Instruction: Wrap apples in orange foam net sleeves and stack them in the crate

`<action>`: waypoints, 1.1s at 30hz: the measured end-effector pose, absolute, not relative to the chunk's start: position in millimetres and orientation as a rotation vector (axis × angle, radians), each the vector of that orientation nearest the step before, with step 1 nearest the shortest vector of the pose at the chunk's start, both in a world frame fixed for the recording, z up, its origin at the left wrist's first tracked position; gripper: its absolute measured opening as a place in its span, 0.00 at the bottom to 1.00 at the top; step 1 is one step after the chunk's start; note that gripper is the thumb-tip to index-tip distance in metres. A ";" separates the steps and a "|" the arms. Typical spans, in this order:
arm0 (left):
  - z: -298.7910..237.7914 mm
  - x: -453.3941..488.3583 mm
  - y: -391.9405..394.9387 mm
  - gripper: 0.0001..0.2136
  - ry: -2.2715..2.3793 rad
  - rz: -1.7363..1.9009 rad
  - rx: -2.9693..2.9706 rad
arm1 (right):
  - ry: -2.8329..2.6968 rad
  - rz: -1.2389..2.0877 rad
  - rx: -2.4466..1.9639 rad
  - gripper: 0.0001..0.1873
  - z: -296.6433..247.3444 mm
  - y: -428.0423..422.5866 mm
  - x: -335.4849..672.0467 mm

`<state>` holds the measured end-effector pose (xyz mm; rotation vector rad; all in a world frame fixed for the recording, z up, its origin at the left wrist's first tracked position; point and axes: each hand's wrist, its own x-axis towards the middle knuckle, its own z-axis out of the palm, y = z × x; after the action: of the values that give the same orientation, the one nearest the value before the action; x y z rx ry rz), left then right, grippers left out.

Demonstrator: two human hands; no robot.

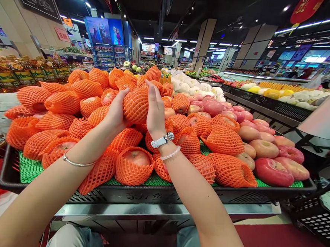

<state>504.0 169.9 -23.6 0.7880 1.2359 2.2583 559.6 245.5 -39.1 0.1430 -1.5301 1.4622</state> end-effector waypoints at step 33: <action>-24.6 492.0 169.9 0.17 1.713 2.591 1.604 | -1.190 1.910 0.044 0.21 -29.5 229.8 566.0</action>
<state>492.0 169.9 -24.6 1.6037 1.7125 2.5908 566.0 229.8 -29.5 0.0444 -1.1897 1.9104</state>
